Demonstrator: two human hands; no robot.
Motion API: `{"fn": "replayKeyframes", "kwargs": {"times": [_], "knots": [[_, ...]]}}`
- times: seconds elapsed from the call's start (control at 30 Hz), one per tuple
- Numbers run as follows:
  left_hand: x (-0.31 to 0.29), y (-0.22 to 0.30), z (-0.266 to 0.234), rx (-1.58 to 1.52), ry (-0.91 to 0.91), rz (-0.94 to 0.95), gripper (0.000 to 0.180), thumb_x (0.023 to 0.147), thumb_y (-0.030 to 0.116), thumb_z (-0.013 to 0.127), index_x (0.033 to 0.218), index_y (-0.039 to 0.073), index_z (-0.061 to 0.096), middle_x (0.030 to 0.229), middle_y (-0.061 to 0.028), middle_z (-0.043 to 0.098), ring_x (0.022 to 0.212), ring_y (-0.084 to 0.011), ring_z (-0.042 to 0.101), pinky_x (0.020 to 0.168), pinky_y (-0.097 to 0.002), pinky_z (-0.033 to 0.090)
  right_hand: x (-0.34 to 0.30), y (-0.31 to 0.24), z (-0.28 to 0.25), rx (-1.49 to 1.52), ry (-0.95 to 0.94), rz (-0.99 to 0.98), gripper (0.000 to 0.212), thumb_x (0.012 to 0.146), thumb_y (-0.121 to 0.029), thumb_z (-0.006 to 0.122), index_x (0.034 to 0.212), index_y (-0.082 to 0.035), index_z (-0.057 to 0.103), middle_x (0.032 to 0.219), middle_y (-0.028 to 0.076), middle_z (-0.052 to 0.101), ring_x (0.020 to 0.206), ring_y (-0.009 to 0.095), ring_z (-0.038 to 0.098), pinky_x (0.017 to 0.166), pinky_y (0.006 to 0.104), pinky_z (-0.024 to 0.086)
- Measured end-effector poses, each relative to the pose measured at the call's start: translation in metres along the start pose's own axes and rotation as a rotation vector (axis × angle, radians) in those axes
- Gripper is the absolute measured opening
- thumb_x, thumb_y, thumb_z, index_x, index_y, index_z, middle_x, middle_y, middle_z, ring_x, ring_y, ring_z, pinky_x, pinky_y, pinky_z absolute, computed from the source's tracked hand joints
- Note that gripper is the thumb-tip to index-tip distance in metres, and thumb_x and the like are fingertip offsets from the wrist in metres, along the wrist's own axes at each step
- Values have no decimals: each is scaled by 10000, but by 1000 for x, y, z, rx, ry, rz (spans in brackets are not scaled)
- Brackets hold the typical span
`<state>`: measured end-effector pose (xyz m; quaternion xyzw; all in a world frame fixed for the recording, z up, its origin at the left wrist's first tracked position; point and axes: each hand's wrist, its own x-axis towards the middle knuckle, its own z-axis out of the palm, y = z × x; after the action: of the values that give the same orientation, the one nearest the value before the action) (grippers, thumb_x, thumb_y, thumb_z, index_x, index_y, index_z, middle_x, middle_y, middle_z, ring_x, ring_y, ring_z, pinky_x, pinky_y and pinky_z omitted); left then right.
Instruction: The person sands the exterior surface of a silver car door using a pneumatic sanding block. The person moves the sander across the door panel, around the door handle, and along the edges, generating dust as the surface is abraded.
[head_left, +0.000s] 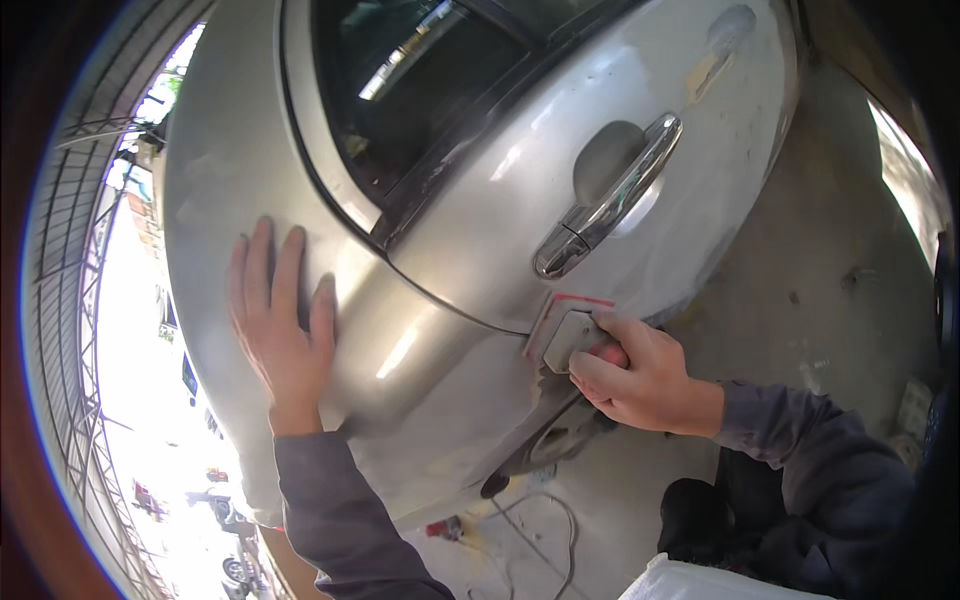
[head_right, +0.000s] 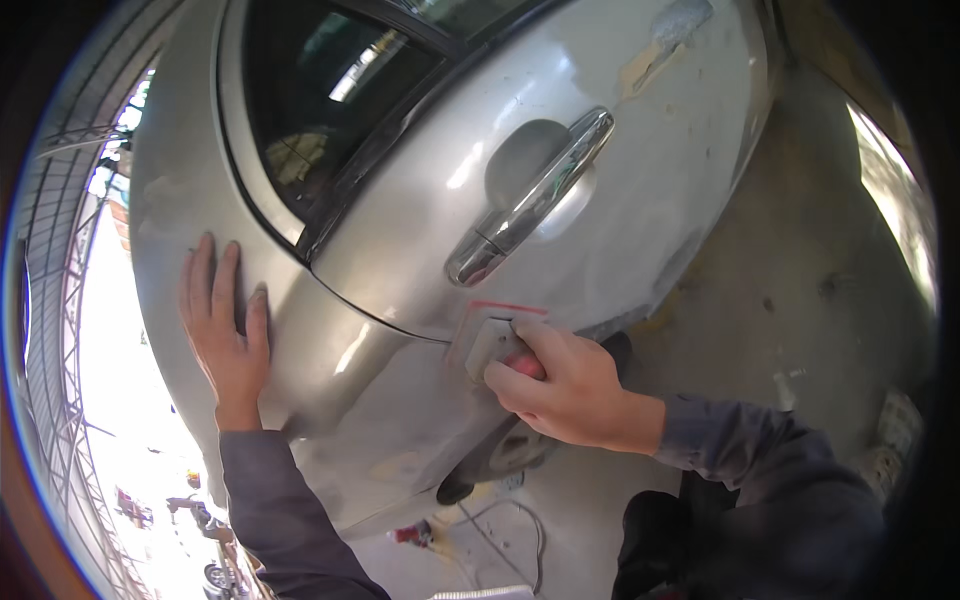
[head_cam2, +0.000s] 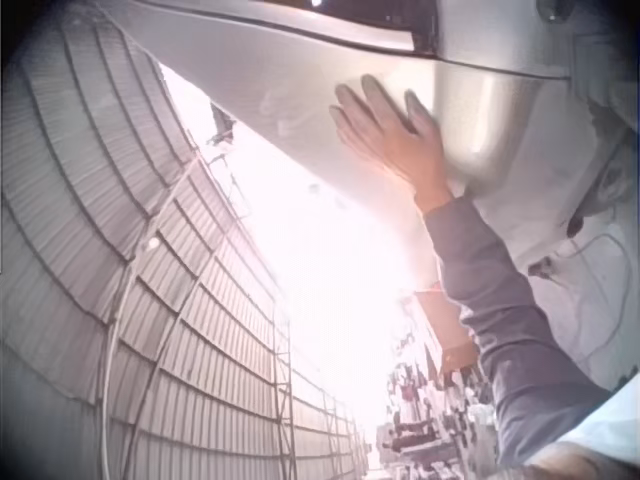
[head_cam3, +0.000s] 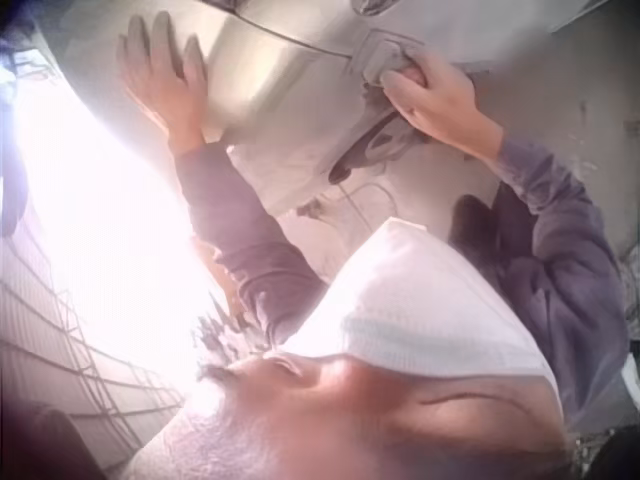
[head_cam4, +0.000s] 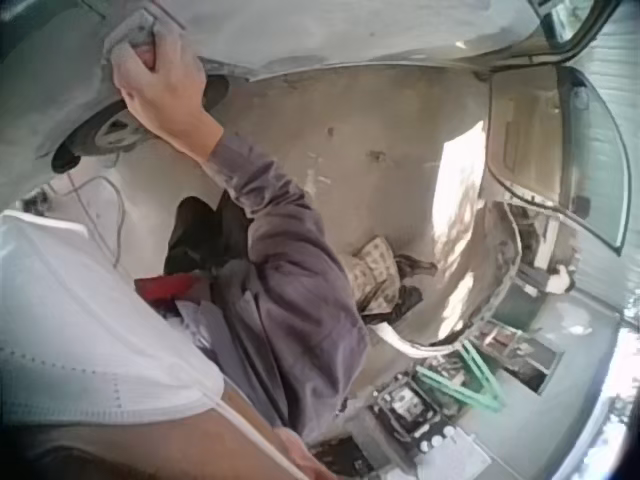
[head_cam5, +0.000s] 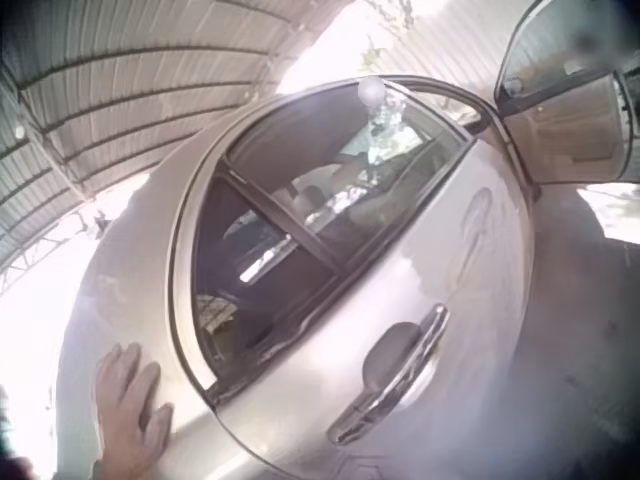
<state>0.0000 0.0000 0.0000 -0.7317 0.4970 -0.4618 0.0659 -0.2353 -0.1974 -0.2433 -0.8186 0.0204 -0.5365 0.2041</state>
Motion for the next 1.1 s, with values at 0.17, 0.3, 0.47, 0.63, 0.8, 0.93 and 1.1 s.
{"fn": "replayKeyframes", "kwargs": {"times": [0.17, 0.3, 0.47, 0.63, 0.8, 0.93, 1.1], "knots": [[22, -16, 7, 105, 113, -51, 539, 990, 306, 685, 1515, 186, 650, 1660, -125, 516, 1522, -456, 438, 1251, -597, 321, 50, 21, 3, 34, -13, -75, 336, 747, -168, 849, 1052, -237, 727, 1197, 175, 678, 756, 246, 674, 616, 344, 560], [28, -9, 18, 57, 65, 19, 539, 1013, 331, 644, 1535, 197, 635, 1668, -123, 511, 1520, -459, 440, 1238, -609, 325, 37, -8, -4, 3, -6, 96, 302, 771, -162, 842, 1040, -236, 725, 1196, 161, 677, 759, 250, 676, 614, 340, 552], [24, -14, 21, 30, 37, 50, 545, 1027, 358, 616, 1551, 207, 622, 1675, -120, 503, 1520, -457, 436, 1225, -608, 339, 43, -34, -1, 1, -36, 212, 319, 768, -143, 846, 1040, -234, 708, 1195, 135, 667, 791, 261, 689, 634, 353, 557], [23, -16, 18, 37, 28, 59, 552, 1034, 380, 607, 1558, 207, 615, 1672, -120, 504, 1514, -455, 436, 1225, -600, 341, 60, -43, -5, -30, -67, 256, 298, 754, -124, 878, 989, -231, 729, 1205, 140, 680, 846, 253, 729, 658, 342, 596], [20, -18, 14, 88, 26, 72, 547, 1049, 407, 588, 1552, 193, 621, 1661, -126, 514, 1503, -452, 449, 1217, -582, 361, 46, -35, -9, -20, -60, 264, 301, 741, -127, 890, 973, -231, 729, 1196, 137, 679, 820, 253, 727, 646, 337, 589], [21, -22, 20, 101, 61, 95, 532, 1068, 422, 570, 1542, 192, 634, 1649, -128, 528, 1490, -444, 469, 1207, -554, 384, 36, -27, -7, -29, -50, 253, 351, 724, -134, 915, 1000, -235, 722, 1197, 135, 675, 814, 255, 730, 650, 337, 592], [16, -23, 26, 96, 108, 124, 523, 1084, 423, 554, 1549, 197, 633, 1646, -117, 535, 1483, -427, 483, 1205, -538, 392, 18, -22, 3, -38, -36, 261, 422, 708, -137, 950, 1043, -234, 711, 1235, 140, 662, 831, 262, 740, 660, 342, 597]]}}
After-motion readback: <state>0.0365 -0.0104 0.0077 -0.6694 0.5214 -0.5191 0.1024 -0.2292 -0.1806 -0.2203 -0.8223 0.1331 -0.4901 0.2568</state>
